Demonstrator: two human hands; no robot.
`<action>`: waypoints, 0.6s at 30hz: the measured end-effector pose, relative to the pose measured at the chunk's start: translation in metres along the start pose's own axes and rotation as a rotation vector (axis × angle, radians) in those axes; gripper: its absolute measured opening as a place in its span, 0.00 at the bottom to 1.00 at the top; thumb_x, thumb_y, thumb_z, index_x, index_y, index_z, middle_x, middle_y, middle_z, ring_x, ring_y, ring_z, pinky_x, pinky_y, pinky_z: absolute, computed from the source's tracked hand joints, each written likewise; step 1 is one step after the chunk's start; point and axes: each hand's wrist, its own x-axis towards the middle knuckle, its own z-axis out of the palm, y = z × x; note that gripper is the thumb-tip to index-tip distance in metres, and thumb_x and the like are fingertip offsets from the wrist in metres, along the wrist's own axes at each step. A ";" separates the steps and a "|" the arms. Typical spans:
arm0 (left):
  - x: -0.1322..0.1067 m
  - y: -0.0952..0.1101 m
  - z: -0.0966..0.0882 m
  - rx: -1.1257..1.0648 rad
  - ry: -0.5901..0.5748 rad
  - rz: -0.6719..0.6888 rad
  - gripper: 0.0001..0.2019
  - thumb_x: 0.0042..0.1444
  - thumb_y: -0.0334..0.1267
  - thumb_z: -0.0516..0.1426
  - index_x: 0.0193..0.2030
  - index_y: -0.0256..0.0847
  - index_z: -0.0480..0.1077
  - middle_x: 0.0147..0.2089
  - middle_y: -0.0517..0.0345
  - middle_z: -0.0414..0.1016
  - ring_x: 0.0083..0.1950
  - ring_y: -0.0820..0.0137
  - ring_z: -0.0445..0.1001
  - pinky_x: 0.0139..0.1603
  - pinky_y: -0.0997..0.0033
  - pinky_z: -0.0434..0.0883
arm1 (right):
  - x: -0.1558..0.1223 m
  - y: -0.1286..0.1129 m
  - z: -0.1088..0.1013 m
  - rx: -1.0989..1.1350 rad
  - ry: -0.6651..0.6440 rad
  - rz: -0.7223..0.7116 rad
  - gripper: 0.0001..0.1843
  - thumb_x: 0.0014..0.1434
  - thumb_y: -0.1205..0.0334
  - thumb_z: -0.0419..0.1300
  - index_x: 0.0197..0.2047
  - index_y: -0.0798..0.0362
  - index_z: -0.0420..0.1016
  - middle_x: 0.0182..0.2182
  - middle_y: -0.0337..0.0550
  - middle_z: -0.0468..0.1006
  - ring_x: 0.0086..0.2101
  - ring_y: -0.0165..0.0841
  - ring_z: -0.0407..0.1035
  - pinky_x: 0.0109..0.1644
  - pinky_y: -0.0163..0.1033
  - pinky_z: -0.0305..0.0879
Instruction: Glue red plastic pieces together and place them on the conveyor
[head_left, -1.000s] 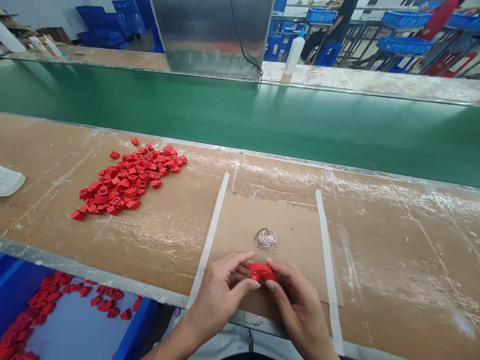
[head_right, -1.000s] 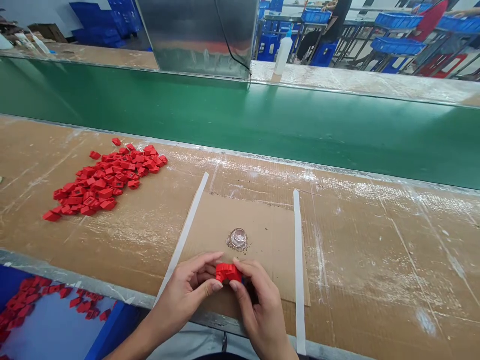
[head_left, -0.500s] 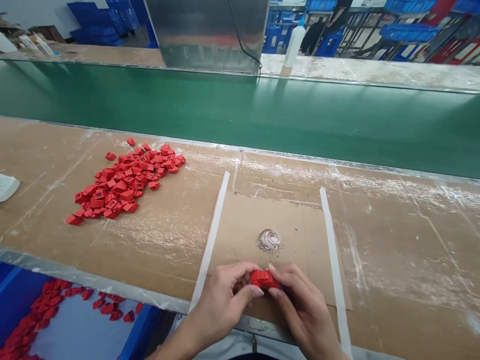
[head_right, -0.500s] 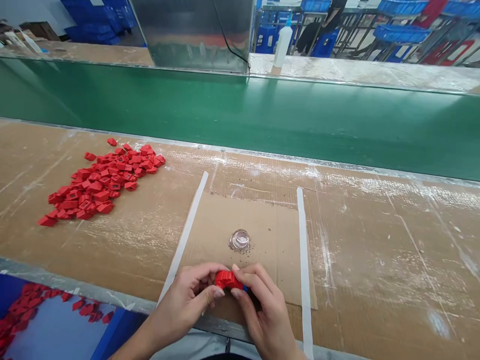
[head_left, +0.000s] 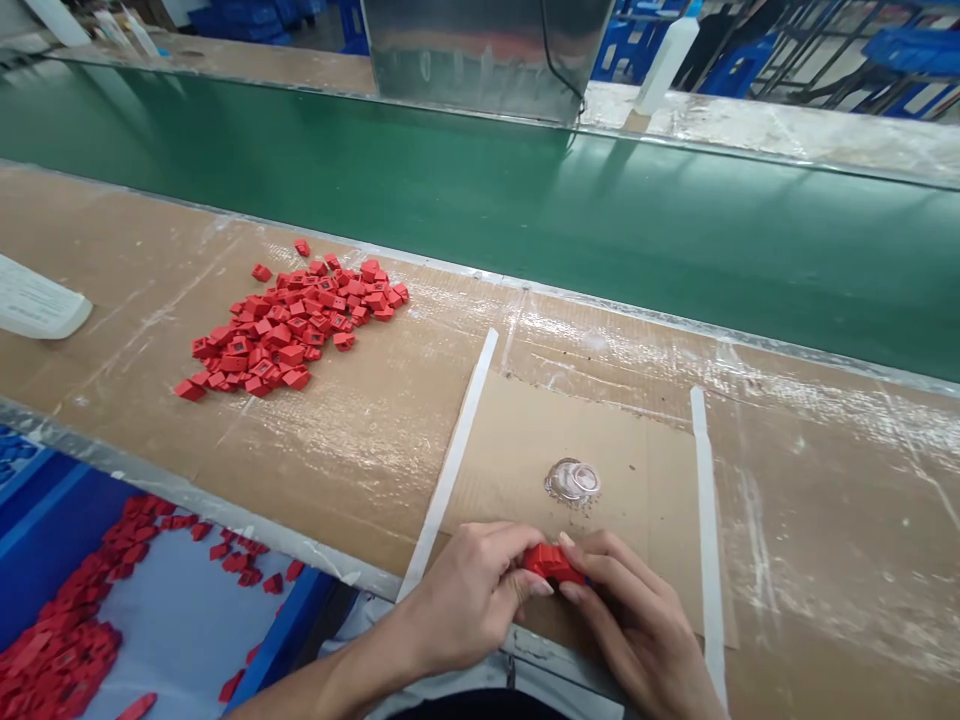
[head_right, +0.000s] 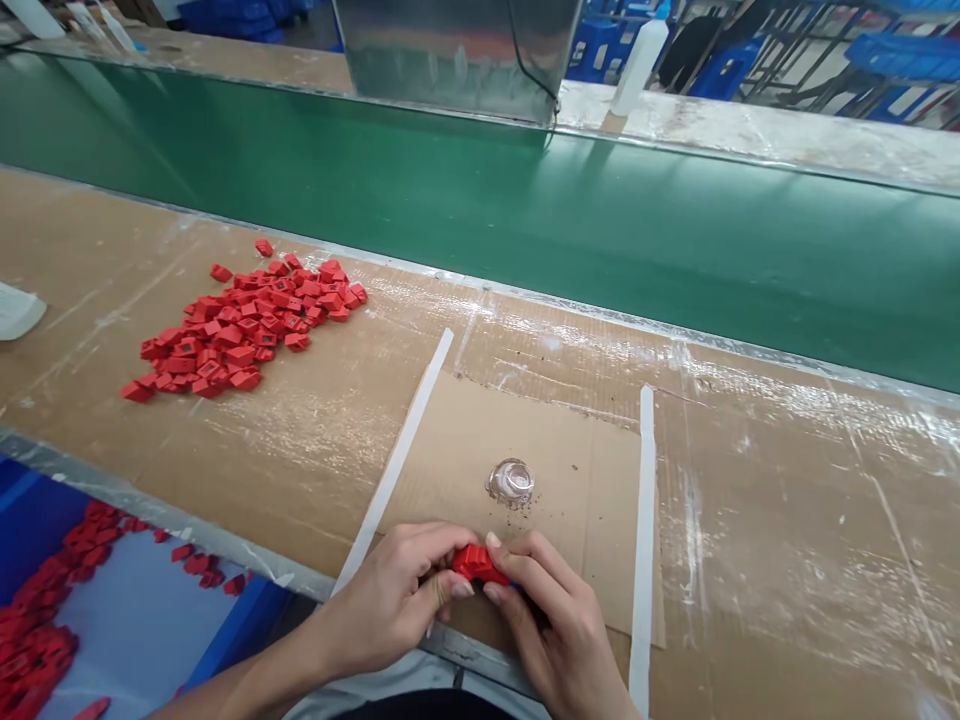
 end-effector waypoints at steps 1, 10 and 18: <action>0.000 0.000 0.000 0.017 -0.001 0.011 0.06 0.62 0.31 0.52 0.36 0.38 0.70 0.31 0.59 0.71 0.28 0.73 0.70 0.30 0.75 0.63 | 0.000 0.001 -0.001 -0.002 -0.008 0.001 0.12 0.66 0.69 0.56 0.51 0.49 0.73 0.34 0.44 0.73 0.33 0.34 0.71 0.35 0.34 0.69; -0.004 -0.004 0.006 0.175 0.067 0.181 0.06 0.62 0.30 0.53 0.41 0.39 0.71 0.37 0.54 0.76 0.37 0.66 0.72 0.39 0.71 0.66 | -0.002 -0.001 -0.003 -0.017 -0.027 -0.028 0.07 0.66 0.69 0.57 0.44 0.49 0.74 0.36 0.44 0.74 0.34 0.35 0.72 0.37 0.36 0.69; -0.006 -0.007 0.006 0.154 0.088 0.166 0.05 0.62 0.37 0.56 0.39 0.39 0.73 0.32 0.57 0.74 0.33 0.69 0.70 0.36 0.73 0.64 | -0.002 0.008 -0.007 0.100 -0.037 0.037 0.08 0.67 0.62 0.58 0.48 0.49 0.75 0.40 0.46 0.77 0.39 0.36 0.74 0.42 0.37 0.71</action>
